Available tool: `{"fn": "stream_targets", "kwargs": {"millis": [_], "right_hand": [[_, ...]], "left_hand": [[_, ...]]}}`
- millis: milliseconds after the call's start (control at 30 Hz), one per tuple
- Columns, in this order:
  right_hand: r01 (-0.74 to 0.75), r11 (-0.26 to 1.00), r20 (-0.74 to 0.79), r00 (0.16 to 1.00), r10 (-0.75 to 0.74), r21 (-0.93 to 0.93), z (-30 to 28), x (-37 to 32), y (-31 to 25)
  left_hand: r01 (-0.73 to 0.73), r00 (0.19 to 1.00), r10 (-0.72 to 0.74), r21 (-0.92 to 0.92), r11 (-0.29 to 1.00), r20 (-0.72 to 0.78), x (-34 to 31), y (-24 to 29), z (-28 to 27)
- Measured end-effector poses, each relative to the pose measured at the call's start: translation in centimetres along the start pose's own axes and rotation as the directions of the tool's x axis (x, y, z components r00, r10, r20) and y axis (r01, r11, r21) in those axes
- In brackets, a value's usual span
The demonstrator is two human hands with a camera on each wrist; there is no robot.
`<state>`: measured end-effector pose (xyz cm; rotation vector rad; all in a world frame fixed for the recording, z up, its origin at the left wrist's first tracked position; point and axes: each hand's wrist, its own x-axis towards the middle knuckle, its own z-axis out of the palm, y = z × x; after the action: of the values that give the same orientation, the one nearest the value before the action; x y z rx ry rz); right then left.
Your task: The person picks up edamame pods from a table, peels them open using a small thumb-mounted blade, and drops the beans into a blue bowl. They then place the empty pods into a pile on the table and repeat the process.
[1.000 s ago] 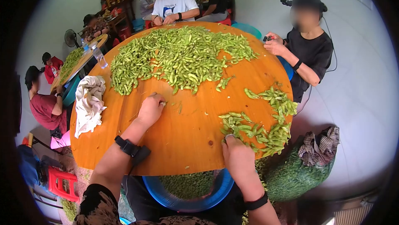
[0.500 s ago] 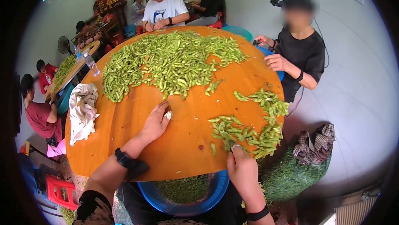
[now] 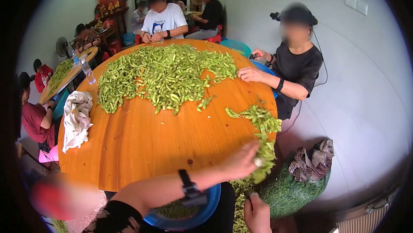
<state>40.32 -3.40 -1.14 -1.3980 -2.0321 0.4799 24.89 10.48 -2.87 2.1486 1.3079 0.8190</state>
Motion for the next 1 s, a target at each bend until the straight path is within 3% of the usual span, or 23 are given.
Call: {"fn": "stream_targets", "kwargs": {"millis": [33,67,100,133,200,300,333,400,433,467,533,567,633,667,733,800,833,867,933,967,1000], "right_hand": [[0.012,1.0,-0.001,1.0,-0.012,0.002,-0.1,-0.9,0.5],[-0.048,0.998,0.125,0.991,0.043,0.042,-0.1,-1.8,1.1],[-0.113,0.991,0.251,0.964,0.091,0.074,-0.1,-2.3,1.4],[-0.103,0.992,0.248,0.965,0.081,0.079,0.1,-2.5,1.3],[-0.158,0.983,0.21,0.968,0.135,0.096,0.7,-2.6,0.6],[-0.167,0.972,0.208,0.969,0.132,0.163,1.4,-2.3,0.5],[-0.152,0.973,0.218,0.969,0.113,0.173,1.6,-2.0,0.5],[-0.089,0.982,0.182,0.982,0.058,0.166,1.8,-0.6,-0.4],[-0.038,0.985,0.135,0.991,0.015,0.17,2.1,0.0,-0.5],[0.009,0.985,0.09,0.996,-0.025,0.17,2.3,0.5,-0.6],[0.017,0.988,0.097,0.995,-0.032,0.151,2.3,1.5,-1.2],[0.001,0.987,0.123,0.992,-0.021,0.163,2.3,1.8,-1.7],[-0.007,0.984,0.159,0.987,-0.022,0.176,2.4,2.4,-2.2],[0.028,0.978,0.116,0.992,-0.053,0.209,2.7,2.7,-2.3],[0.066,0.963,0.089,0.992,-0.092,0.26,3.4,3.0,-2.8],[0.022,0.964,0.131,0.99,-0.059,0.265,3.3,3.3,-3.0],[0.116,0.958,0.06,0.989,-0.136,0.263,3.5,3.5,-3.2],[0.11,0.959,0.07,0.989,-0.133,0.262,3.4,3.8,-3.2],[-0.032,0.955,0.284,0.957,-0.056,0.296,2.6,4.4,-3.6],[-0.11,0.904,0.323,0.946,-0.032,0.412,2.2,4.9,-4.7],[-0.118,0.905,0.327,0.945,-0.024,0.409,1.7,5.5,-5.9]], "left_hand": [[-0.046,0.995,0.057,-0.136,0.99,0.079,0.6,1.6,1.2],[-0.08,0.981,0.124,-0.271,0.959,0.151,0.8,3.4,2.1],[-0.152,0.962,0.198,-0.233,0.96,0.19,0.6,5.0,3.4],[-0.224,0.935,0.267,-0.198,0.954,0.233,0.3,6.2,4.0],[-0.441,0.873,0.437,-0.033,0.897,0.216,-0.8,6.8,2.0],[-0.455,0.885,0.461,0.087,0.886,-0.062,-0.3,2.6,-4.8],[-0.296,0.941,0.326,0.252,0.921,-0.087,-0.1,0.2,-7.7],[-0.01,0.947,0.18,0.537,0.844,-0.267,-0.2,-6.2,-13.8],[0.141,0.902,0.14,0.587,0.797,-0.407,0.2,-10.5,-16.3],[0.248,0.914,0.019,0.595,0.765,-0.405,0.2,-13.4,-19.6],[0.195,0.857,0.312,0.819,0.54,-0.41,-0.9,-18.0,-22.8],[0.196,0.857,0.311,0.818,0.541,-0.411,-1.4,-18.4,-23.3],[0.239,0.96,-0.026,0.764,0.599,-0.279,-2.9,-18.0,-24.2],[0.257,0.956,-0.04,0.764,0.592,-0.29,-3.7,-17.5,-24.0],[0.224,0.974,-0.189,0.663,0.715,-0.126,-5.5,-14.4,-23.4],[0.185,0.982,-0.144,0.731,0.657,-0.119,-8.6,-14.3,-21.7],[0.124,0.992,-0.082,0.787,0.604,-0.094,-9.7,-13.9,-20.9],[0.128,0.992,-0.089,0.783,0.609,-0.092,-10.9,-13.3,-20.6],[0.149,0.983,-0.048,0.619,0.771,-0.177,-13.7,-11.3,-20.6],[0.148,0.984,-0.052,0.612,0.777,-0.172,-14.6,-11.2,-20.8],[0.136,0.977,-0.001,0.615,0.777,-0.215,-15.6,-11.1,-21.1]]}}
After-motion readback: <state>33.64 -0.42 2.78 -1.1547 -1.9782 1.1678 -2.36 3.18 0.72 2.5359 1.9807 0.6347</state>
